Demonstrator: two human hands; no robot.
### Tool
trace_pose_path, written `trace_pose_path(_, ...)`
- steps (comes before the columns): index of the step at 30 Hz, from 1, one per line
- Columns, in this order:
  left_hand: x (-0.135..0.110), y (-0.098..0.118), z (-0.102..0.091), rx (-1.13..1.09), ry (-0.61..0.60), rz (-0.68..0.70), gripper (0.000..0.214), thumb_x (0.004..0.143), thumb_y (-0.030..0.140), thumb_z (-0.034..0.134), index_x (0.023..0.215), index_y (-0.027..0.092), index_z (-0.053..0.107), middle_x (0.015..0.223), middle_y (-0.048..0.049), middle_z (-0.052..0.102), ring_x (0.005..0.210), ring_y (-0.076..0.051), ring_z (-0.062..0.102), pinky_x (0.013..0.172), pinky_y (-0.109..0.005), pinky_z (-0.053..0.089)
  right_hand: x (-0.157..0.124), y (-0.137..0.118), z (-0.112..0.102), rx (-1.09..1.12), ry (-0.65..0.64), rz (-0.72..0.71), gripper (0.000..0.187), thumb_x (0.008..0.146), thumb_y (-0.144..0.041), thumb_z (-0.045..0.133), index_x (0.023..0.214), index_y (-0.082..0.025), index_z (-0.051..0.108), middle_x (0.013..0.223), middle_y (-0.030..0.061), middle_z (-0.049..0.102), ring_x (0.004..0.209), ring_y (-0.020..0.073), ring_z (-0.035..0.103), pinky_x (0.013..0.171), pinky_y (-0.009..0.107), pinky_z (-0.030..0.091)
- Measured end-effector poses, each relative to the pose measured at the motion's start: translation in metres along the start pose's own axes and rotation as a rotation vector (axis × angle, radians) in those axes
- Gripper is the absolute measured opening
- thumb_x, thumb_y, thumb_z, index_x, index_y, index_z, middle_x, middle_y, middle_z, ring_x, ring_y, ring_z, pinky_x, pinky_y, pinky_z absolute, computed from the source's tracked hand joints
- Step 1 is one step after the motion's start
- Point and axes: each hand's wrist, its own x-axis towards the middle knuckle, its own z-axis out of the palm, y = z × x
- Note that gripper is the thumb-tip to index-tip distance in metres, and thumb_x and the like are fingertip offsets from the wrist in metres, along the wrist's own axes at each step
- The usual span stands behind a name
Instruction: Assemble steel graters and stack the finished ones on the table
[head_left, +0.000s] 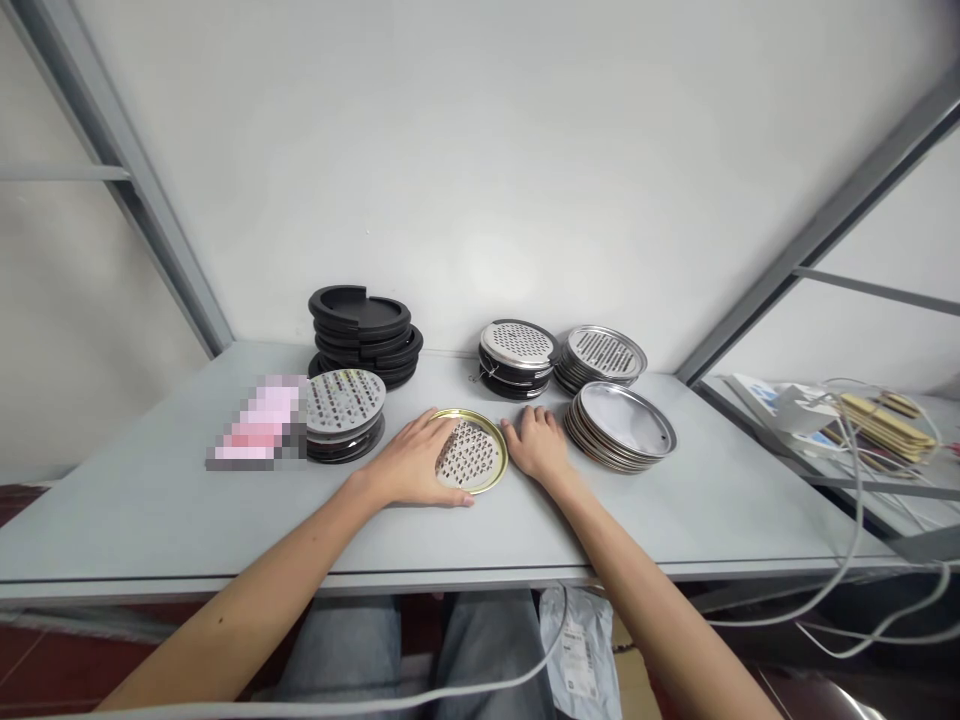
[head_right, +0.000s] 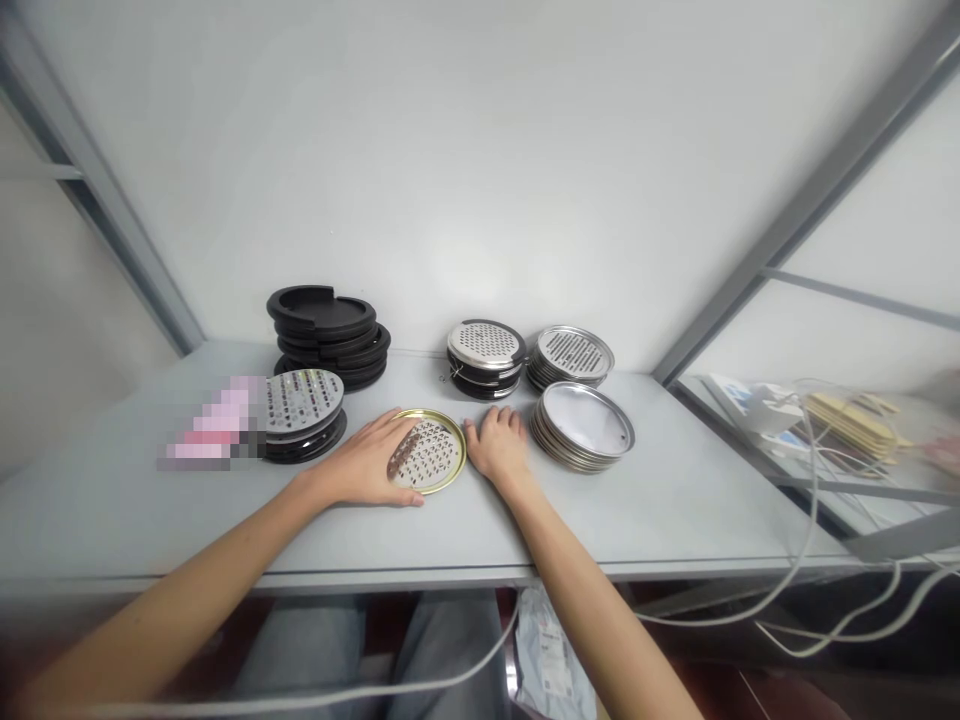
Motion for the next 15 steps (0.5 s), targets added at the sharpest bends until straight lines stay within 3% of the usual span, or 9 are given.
trace_pose_path(6,0.0,0.0,-0.002,0.002,-0.014,0.002,0.108,0.056,0.073,0.07,0.143,0.021,0.032,0.15,-0.0118,0.035,0.142,-0.036,0.022,0.114,-0.048,0.027,0.005,-0.003,-0.007,0.206,-0.15,-0.189,0.037,0.093,-0.023,0.039,0.127,-0.015,0.05,0.117,0.0163,0.065,0.103,0.0258,0.064,0.089,0.037,0.048)
trace_pose_path(10,-0.001,-0.004,-0.004,0.0,-0.042,0.024,0.11,0.056,0.072,0.071,0.145,0.02,0.031,0.152,-0.0123,0.033,0.143,-0.036,0.02,0.115,-0.048,0.026,0.009,0.001,-0.011,0.288,-0.074,-0.219,0.037,0.088,-0.013,0.04,0.121,-0.016,0.056,0.118,0.0119,0.065,0.109,0.0243,0.06,0.095,0.038,0.046)
trace_pose_path(15,-0.002,-0.007,-0.008,0.002,-0.106,0.053,0.112,0.058,0.073,0.07,0.147,0.021,0.027,0.154,-0.0116,0.029,0.144,-0.035,0.017,0.115,-0.046,0.023,0.013,0.011,-0.007,0.135,0.013,-0.11,0.029,0.087,-0.024,0.052,0.111,-0.014,0.065,0.113,0.0158,0.066,0.106,0.0283,0.059,0.092,0.04,0.046)
